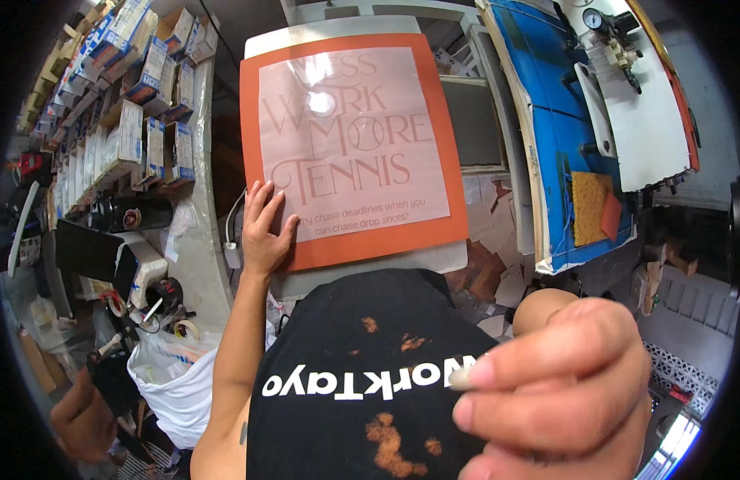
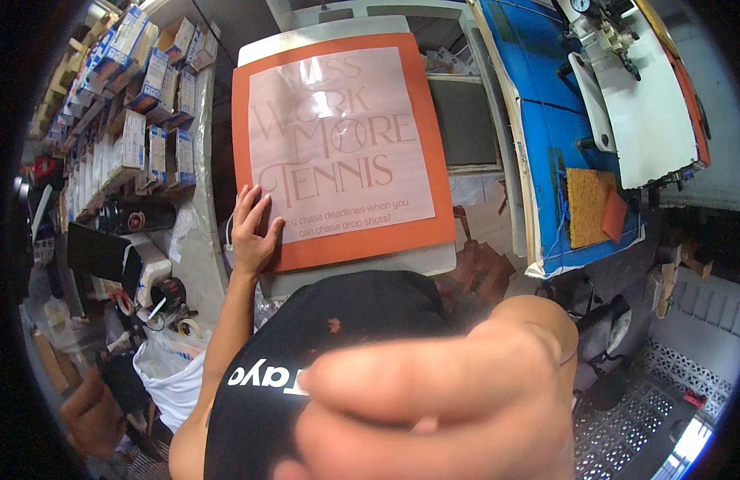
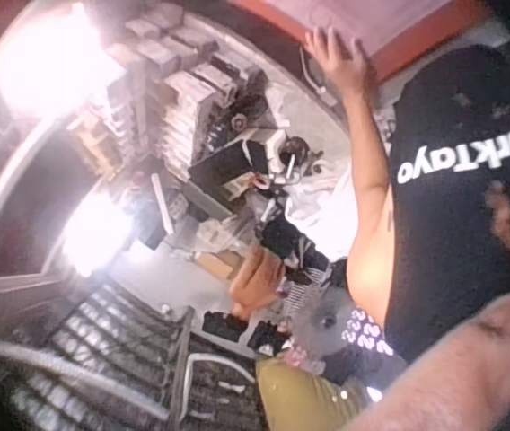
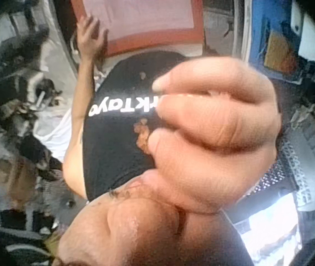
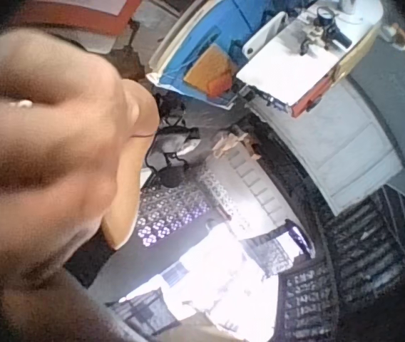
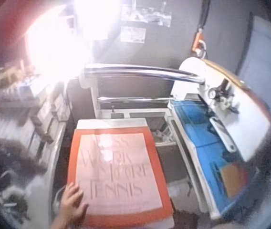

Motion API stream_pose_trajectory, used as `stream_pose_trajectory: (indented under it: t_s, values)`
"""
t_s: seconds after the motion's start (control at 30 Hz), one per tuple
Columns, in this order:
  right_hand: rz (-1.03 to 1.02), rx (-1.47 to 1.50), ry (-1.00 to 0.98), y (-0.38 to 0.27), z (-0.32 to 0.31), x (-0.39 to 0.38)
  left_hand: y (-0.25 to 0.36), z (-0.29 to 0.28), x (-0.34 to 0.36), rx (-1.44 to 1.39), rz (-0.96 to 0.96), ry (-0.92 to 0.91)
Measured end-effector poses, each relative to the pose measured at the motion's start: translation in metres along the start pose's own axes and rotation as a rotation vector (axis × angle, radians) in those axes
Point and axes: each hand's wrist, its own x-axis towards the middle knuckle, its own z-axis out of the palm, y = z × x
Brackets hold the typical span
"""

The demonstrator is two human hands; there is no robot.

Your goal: The person unpacks a white t-shirt, places a transfer sheet on a heat press, and then positions the t-shirt over the transfer. They operate the heat press machine to apply the design to the shirt.

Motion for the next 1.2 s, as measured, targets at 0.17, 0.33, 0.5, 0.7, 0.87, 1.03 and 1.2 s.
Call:
stream_pose_trajectory:
  t_s: [0.17, 0.33, 0.5, 0.7, 0.87, 1.03, 1.2]
  values:
    - [0.279, -0.086, 0.048, -0.014, 0.020, 0.011, 0.005, 0.001, 0.009, 0.022, 0.046, -0.018]
    - [0.409, -0.175, 0.020, 0.089, 0.055, -0.039, 0.004, -0.001, 0.002, 0.015, -0.003, 0.008]
    - [0.710, -0.715, 0.020, 0.190, 0.097, -0.192, 0.006, 0.001, 0.006, -0.004, -0.004, 0.004]
    - [0.858, -0.781, -0.107, 0.190, 0.114, -0.226, 0.004, -0.002, 0.003, -0.011, -0.015, 0.012]
    - [0.847, -0.798, -0.089, 0.190, 0.116, -0.226, 0.003, -0.002, 0.003, -0.007, 0.002, 0.012]
    - [0.866, -0.789, -0.096, 0.189, 0.115, -0.226, 0.005, -0.004, 0.003, -0.008, -0.017, 0.004]
    - [0.845, -0.801, -0.090, 0.189, 0.115, -0.228, 0.005, -0.003, 0.003, -0.020, -0.019, 0.008]
